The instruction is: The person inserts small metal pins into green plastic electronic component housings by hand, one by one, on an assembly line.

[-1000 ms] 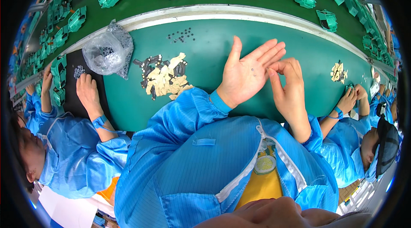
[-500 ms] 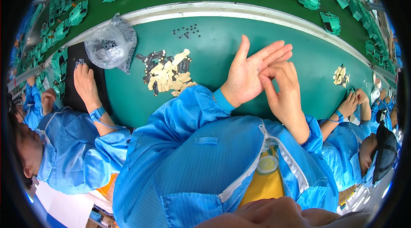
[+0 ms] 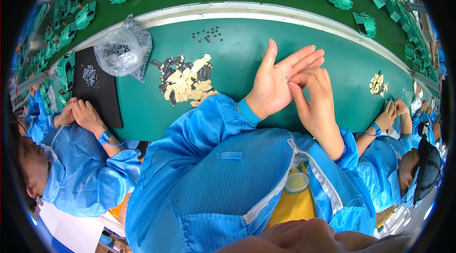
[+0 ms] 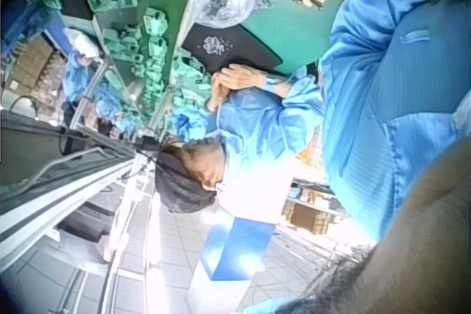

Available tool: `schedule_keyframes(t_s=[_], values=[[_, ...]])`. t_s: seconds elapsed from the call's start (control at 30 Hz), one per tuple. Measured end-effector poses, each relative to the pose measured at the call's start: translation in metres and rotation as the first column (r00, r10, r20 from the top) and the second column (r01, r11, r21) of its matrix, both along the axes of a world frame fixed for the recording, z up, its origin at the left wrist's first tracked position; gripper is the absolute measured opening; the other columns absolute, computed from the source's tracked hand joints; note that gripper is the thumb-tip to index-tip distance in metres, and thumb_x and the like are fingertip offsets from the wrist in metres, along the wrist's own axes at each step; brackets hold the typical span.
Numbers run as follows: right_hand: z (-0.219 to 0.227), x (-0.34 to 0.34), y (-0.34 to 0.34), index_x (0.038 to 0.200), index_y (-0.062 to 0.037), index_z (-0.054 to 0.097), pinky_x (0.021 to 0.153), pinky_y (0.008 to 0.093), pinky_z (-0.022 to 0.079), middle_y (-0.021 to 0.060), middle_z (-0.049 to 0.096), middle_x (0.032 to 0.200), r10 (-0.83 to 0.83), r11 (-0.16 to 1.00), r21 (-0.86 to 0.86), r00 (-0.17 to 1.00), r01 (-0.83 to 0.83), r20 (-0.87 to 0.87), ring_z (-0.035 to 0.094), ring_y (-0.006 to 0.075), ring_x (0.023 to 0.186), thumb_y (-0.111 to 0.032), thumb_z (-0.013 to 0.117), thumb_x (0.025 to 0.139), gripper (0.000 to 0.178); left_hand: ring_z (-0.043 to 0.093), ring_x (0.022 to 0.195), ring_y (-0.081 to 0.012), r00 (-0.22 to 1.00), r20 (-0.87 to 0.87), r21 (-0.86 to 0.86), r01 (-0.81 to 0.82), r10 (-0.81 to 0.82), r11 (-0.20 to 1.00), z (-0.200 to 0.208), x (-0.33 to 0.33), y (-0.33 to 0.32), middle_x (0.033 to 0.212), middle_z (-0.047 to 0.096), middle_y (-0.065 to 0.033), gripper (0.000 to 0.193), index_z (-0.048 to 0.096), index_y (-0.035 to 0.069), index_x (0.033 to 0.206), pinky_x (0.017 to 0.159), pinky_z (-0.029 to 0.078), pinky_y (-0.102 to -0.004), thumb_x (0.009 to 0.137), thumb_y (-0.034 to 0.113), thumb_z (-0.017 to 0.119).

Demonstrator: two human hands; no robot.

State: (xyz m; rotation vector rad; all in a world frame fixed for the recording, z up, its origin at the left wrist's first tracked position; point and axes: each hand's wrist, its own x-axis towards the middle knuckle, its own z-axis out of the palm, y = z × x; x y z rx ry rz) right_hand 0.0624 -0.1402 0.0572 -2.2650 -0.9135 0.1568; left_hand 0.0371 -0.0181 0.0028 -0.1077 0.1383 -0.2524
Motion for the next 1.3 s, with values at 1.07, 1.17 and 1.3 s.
schedule_keyframes(t_s=[1.07, 1.17, 1.3], values=[[-0.029, 0.239, -0.153, 0.097, 0.0043, 0.062, 0.077, 0.0305, 0.048, 0.0105, 0.064, 0.09, -0.421, 0.883, -0.236, 0.907, 0.406, -0.012, 0.06, 0.0183, 0.083, -0.014, 0.063, 0.089, 0.02, 0.058, 0.093, -0.0246, 0.96, -0.28, -0.042, -0.042, 0.029, 0.998, -0.024, -0.002, -0.001, 0.095, 0.063, -0.0119, 0.051, 0.062, 0.0, 0.11, 0.084, 0.048, -0.0368, 0.099, 0.048, 0.048], [-0.029, 0.239, -0.152, 0.099, 0.004, 0.062, 0.078, 0.0297, 0.048, 0.0098, 0.065, 0.091, -0.397, 0.889, -0.257, 0.917, 0.379, -0.022, 0.06, 0.0175, 0.084, -0.014, 0.063, 0.09, 0.02, 0.059, 0.093, -0.0249, 0.96, -0.278, -0.057, -0.045, 0.028, 0.997, -0.024, -0.002, -0.001, 0.096, 0.064, -0.0122, 0.051, 0.062, 0.0, 0.11, 0.084, 0.048, -0.0368, 0.099, 0.047, 0.048], [-0.027, 0.235, -0.145, 0.093, 0.004, 0.063, 0.076, 0.0326, 0.049, 0.0134, 0.063, 0.089, -0.399, 0.889, -0.233, 0.916, 0.395, 0.03, 0.061, 0.0231, 0.082, -0.012, 0.062, 0.087, 0.017, 0.059, 0.093, -0.025, 0.963, -0.269, -0.07, -0.036, 0.016, 0.997, -0.025, -0.001, -0.001, 0.095, 0.064, -0.0126, 0.05, 0.063, 0.0, 0.109, 0.084, 0.048, -0.0367, 0.099, 0.047, 0.048]])
